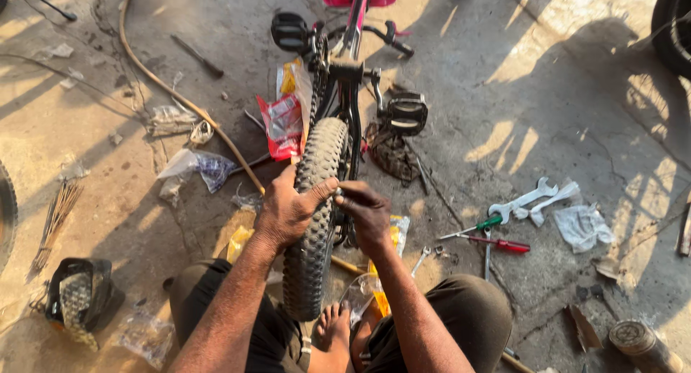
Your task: The person sits on the ground and works on the rear wheel of a bicycle, repeatedly spinning the tire and adjusting the hub area with both hands. The person continues to rotate the wheel and make small adjustments to the axle or brake components.
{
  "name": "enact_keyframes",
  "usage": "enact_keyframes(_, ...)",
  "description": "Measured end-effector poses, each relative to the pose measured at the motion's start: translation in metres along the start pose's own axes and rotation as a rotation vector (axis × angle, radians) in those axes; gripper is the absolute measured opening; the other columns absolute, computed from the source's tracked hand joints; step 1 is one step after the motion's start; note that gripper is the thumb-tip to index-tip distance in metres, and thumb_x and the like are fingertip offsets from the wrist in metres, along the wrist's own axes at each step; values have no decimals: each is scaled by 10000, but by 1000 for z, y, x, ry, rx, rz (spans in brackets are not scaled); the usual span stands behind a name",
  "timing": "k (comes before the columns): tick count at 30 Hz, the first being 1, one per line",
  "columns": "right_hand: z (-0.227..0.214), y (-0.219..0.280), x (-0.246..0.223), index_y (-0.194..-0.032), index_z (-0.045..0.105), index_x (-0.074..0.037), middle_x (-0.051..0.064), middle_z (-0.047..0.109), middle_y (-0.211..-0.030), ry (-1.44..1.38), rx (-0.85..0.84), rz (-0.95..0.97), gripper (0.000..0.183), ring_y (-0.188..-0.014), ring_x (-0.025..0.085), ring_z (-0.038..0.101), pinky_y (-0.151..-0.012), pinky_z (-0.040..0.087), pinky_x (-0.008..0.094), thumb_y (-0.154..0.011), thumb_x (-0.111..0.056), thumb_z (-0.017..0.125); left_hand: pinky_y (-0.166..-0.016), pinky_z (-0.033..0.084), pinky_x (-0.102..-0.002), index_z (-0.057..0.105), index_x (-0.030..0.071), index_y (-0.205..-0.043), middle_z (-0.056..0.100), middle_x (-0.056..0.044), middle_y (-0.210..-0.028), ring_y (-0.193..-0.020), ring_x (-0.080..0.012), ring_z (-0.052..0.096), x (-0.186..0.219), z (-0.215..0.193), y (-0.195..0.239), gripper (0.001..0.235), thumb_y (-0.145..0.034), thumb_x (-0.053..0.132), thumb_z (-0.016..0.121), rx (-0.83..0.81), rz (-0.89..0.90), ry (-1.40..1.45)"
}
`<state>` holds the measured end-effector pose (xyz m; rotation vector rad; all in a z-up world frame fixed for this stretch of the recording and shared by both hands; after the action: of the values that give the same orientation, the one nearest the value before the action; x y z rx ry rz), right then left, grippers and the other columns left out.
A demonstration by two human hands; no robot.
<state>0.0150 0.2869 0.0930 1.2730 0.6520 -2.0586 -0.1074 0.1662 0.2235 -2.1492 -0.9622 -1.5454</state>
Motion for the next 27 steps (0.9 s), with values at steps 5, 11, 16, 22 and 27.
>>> enact_keyframes(5, 6, -5, 22, -1153, 767, -14, 54, 744, -1037, 21, 79, 105, 269, -892, 118, 657, -796, 557, 279, -919, 65, 660, -835, 594, -401, 693, 15, -1109, 784, -159, -994, -909, -282, 773, 2, -2, -9, 602, -777, 508, 790, 24, -44, -9)
enact_keyframes(11, 27, -6, 25, -1246, 657, 23, 28, 724, -1154, -70, 1, 51, 336, -1033, 98, 671, -918, 552, 262, -935, 58, 535, -877, 584, -419, 687, 16, -1127, 767, -175, -1056, -963, -295, 755, -3, -4, -15, 682, -741, 568, 795, 7, -101, -45)
enact_keyframes(16, 25, -3, 35, -1316, 618, 28, 62, 699, -1203, -307, -29, 144, 350, -1043, 140, 661, -910, 547, 306, -969, 17, 579, -868, 579, -415, 689, 20, -1138, 766, -171, -1055, -957, -297, 754, -31, 3, -26, 657, -755, 541, 807, -13, -168, -62)
enact_keyframes(22, 25, -10, 31, -1329, 624, 29, 99, 689, -1232, -203, -56, 215, 351, -1084, 163, 653, -957, 550, 318, -999, -90, 626, -789, 582, -410, 827, 193, -1241, 747, -182, -1085, -931, -311, 731, 20, 7, -10, 373, -901, 240, 680, 41, 639, -521)
enact_keyframes(27, 43, -14, 23, -1260, 637, -25, 51, 671, -1187, -179, -148, 279, 296, -1101, 133, 614, -987, 514, 294, -1027, -198, 580, -756, 587, -375, 708, 10, -1083, 787, -128, -914, -831, -238, 770, -2, -4, -6, 554, -804, 481, 792, 29, -68, -67)
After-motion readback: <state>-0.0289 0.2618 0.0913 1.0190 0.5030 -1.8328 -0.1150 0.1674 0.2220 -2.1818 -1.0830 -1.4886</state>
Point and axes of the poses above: each hand's wrist, its own y-axis away from the middle knuckle, its own z-axis out of the palm, x = y × z, the point moved 8 cm from there along -y, towards the middle knuckle
